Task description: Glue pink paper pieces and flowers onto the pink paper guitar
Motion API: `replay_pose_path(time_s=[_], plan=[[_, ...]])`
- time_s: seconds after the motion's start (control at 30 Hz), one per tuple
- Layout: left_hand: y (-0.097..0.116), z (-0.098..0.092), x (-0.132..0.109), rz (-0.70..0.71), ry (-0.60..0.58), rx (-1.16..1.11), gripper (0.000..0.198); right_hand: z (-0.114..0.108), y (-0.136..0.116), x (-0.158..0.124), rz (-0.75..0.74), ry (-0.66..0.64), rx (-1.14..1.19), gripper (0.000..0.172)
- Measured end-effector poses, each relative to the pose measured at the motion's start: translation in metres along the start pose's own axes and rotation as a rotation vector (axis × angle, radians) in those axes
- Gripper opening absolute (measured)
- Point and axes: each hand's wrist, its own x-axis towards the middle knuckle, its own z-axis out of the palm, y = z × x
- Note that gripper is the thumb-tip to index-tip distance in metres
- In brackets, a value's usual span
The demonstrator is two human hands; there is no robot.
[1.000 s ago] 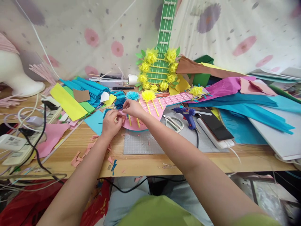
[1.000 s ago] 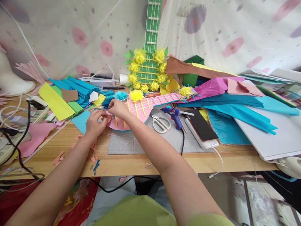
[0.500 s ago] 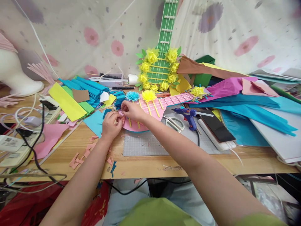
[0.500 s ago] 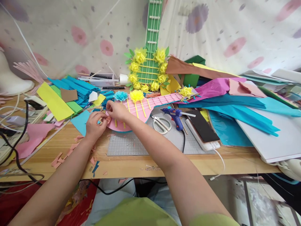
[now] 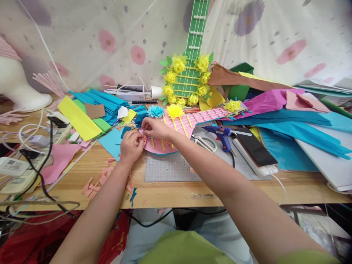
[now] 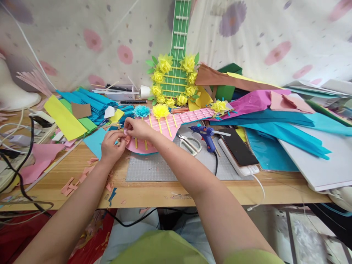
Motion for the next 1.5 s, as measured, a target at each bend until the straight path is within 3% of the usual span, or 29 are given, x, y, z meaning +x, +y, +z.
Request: replay_pose_path(time_s=[0.33,0.83,0.97,1.1,1.5], plan=[[0.001,0.000,-0.001,-0.015,-0.008,-0.014,0.013,-0.007,-0.005,-0.002,-0.047,-0.108,0.041,0.034],[0.001,-0.001,0.000,-0.054,-0.010,-0.002,0.012,-0.004,-0.003,-0.004,-0.119,-0.080,0.065,0.031],[0.000,0.000,0.000,-0.038,-0.001,-0.001,0.013,-0.009,-0.011,-0.008,-0.133,-0.068,-0.088,0.028],[-0.001,0.001,-0.001,-0.014,0.009,0.001,0.015,-0.011,-0.020,-0.006,-0.136,-0.136,-0.287,0.023],[0.003,0.000,0.001,-0.071,-0.007,-0.023,0.014,-0.018,-0.044,0.015,-0.050,-0.296,-0.552,0.027]])
